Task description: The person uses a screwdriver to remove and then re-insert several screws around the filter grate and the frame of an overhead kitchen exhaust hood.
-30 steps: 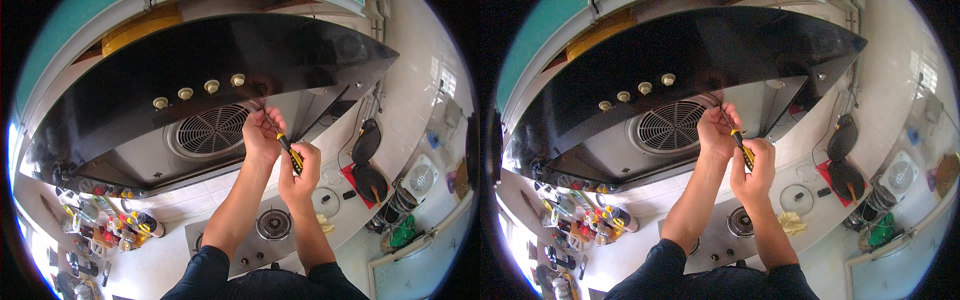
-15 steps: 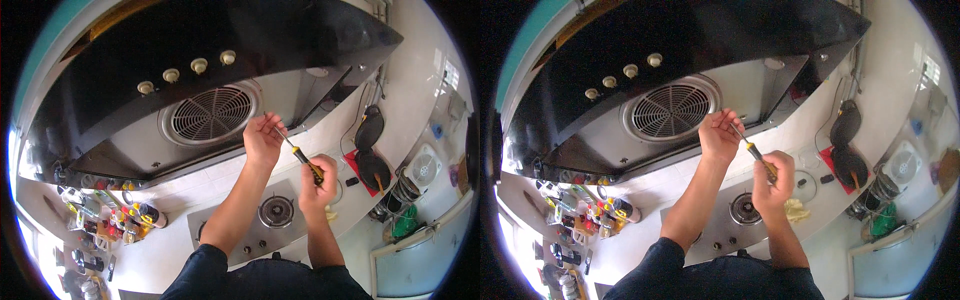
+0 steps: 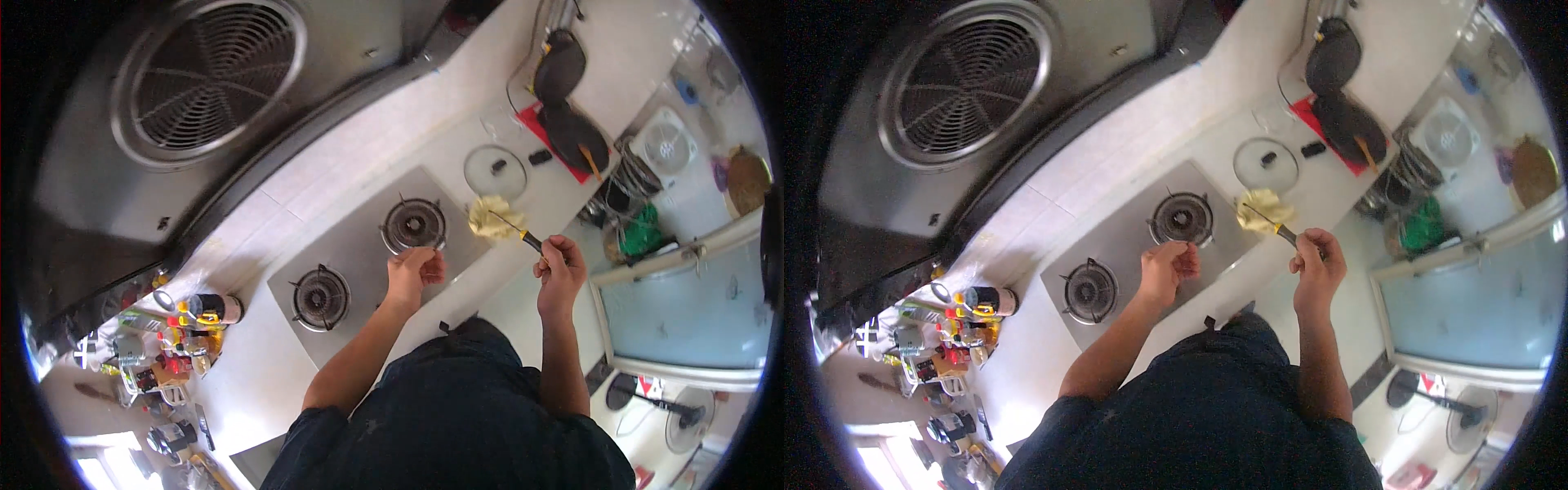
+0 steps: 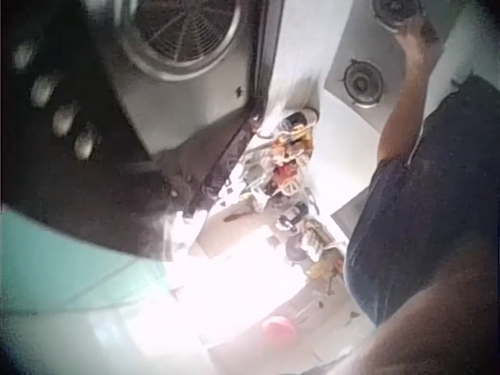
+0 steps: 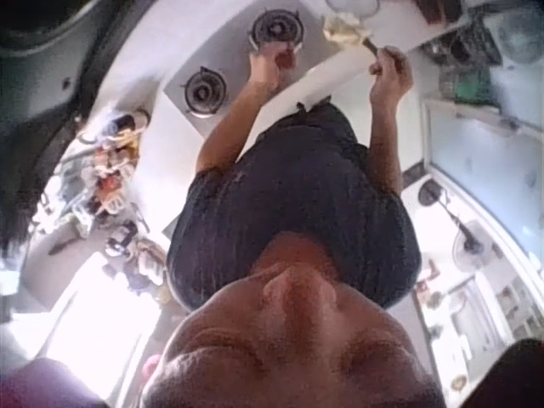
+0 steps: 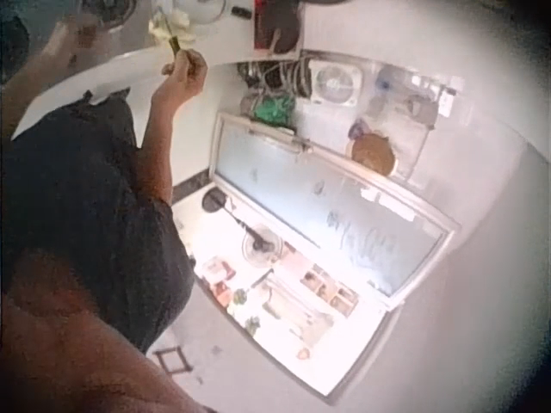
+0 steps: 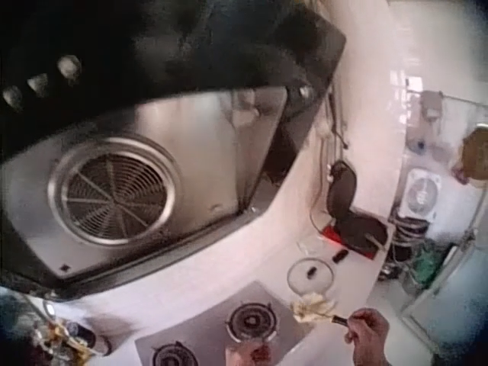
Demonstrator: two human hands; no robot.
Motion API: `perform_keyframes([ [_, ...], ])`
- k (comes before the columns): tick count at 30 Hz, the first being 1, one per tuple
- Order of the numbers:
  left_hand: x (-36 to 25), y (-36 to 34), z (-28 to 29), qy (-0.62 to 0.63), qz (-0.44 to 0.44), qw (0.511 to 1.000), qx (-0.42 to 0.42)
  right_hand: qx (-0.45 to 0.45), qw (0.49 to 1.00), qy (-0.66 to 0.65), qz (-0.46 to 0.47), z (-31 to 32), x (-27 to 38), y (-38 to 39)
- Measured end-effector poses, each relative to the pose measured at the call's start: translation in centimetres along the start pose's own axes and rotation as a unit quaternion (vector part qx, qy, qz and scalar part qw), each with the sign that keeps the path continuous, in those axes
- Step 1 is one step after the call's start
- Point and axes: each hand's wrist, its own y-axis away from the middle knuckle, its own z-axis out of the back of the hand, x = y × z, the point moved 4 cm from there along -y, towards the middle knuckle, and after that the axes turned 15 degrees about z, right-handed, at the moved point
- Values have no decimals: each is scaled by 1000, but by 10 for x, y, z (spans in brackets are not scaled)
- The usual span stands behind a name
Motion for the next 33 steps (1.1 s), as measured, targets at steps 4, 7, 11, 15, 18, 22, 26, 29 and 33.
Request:
perform_keyframes([
  [4, 68, -35, 4, -35, 97, 994, -33, -14, 994, 62, -88, 47, -28, 22],
  [7, 96, -65, -2, -53, 137, 987, -72, -2, 989, 102, -105, 75, -51, 23],
  [11, 106, -110, -16, -50, 139, 982, -117, 36, 979, 125, -155, 98, -86, -5],
  [15, 107, -174, -25, -27, 119, 973, -194, 93, 948, 179, -248, 113, -123, -45],
  [18, 105, -225, -34, -27, 74, 964, -252, 143, 937, 180, -264, 119, -148, -84],
  [22, 103, -286, -37, -70, 56, 952, -293, 215, 927, 235, -196, 116, -187, -128],
  [26, 104, -317, -31, -89, 54, 932, -346, 292, 926, 227, -75, 79, -225, -163],
  [29, 107, -326, -29, -96, 65, 927, -356, 362, 904, 226, 25, 45, -244, -178],
  [33, 112, -333, -28, -60, 67, 924, -371, 440, 866, 236, 37, 30, -262, -179],
])
